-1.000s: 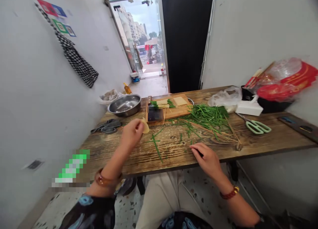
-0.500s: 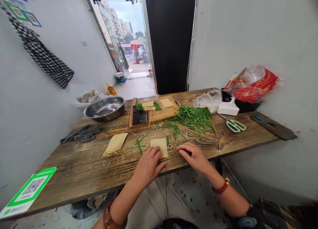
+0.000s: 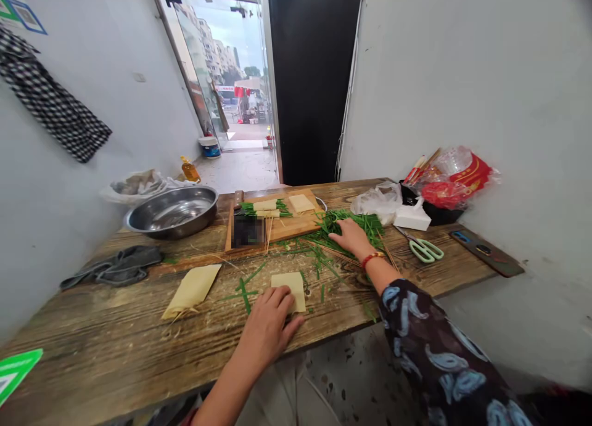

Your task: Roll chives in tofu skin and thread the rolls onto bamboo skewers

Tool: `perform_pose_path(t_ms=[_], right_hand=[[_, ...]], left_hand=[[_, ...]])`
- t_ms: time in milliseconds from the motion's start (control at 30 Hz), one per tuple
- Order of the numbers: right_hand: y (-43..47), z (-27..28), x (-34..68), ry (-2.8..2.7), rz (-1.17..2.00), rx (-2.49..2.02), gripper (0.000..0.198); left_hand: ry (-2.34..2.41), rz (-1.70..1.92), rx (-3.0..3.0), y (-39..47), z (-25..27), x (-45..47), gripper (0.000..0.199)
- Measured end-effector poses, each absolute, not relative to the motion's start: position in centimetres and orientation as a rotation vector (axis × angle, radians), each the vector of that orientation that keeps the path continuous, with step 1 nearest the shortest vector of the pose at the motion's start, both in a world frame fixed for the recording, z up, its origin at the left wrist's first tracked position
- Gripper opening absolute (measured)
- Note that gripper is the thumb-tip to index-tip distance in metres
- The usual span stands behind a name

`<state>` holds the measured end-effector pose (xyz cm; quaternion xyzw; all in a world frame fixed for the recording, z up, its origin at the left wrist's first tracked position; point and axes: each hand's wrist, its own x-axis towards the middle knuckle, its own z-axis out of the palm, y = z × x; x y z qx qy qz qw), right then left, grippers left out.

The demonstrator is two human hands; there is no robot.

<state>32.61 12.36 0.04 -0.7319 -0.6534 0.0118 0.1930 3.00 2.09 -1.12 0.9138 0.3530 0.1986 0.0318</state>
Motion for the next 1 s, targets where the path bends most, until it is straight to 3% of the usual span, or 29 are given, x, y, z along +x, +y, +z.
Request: perform_pose_path(t_ms=[233, 367, 600, 767, 1000], right_hand=[[12.6, 0.1, 34.4, -1.84, -0.003, -2.105, 0.024], [9.6, 1.1, 40.0, -1.682, -0.07, -2.267, 0.033], [6.6, -0.6, 42.9, -1.508, -0.086, -2.497, 0.027], [7.6, -0.9, 42.3, -1.389, -0.109, -2.478, 0.02], [7.3, 1.3, 42.7, -1.297, -0.198, -2.297, 0.03]], left_hand=[[1.059, 0.658, 2.851, 2.7, -1.7, 2.6, 0.023], [1.065, 0.665, 2.841, 2.6, -1.9, 2.7, 0.022], [1.078, 0.668, 2.823, 2.4, -1.7, 2.8, 0.021], [1.09, 0.684, 2.824, 2.3, -1.6, 2.8, 0.02], [1.072, 0.694, 2.825, 2.3, -1.5, 2.8, 0.02]])
